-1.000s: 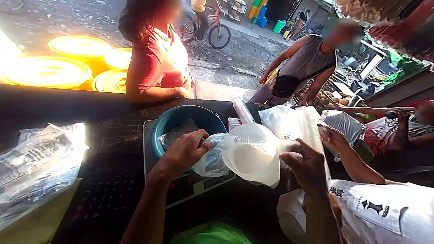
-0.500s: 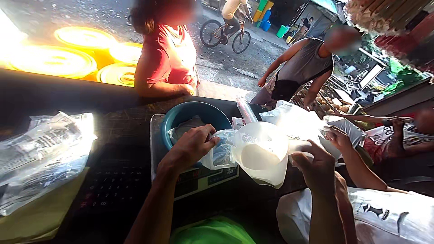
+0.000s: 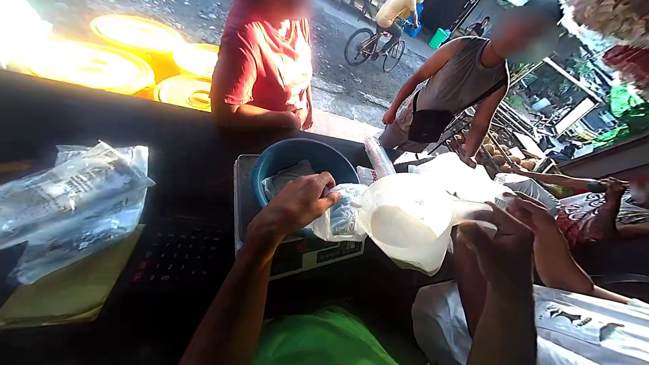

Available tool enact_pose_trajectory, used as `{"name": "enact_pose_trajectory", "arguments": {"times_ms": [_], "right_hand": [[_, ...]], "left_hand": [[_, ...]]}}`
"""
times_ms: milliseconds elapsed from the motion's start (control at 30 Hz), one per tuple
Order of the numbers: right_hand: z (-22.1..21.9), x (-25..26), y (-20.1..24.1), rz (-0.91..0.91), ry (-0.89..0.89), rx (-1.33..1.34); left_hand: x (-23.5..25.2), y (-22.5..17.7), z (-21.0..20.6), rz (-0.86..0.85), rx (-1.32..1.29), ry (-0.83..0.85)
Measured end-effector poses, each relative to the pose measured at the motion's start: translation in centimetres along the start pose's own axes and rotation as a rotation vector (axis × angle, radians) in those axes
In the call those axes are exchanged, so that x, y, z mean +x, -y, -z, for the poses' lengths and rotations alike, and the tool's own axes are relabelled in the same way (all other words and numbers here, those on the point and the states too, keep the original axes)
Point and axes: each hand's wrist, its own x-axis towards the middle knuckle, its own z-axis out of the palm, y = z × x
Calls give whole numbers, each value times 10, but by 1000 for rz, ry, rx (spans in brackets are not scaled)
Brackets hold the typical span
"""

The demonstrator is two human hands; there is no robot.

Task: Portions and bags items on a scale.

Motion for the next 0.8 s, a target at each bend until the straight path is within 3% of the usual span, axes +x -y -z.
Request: {"name": "enact_pose_trajectory", "arguments": {"times_ms": [467,800], "right_hand": [[25,6,-41,10,116,-20],[19,6,-34,3,131,-24]], "left_hand": [[-1,-6,11,1,132,86],[-2,-4,5,-32,124,64]]}}
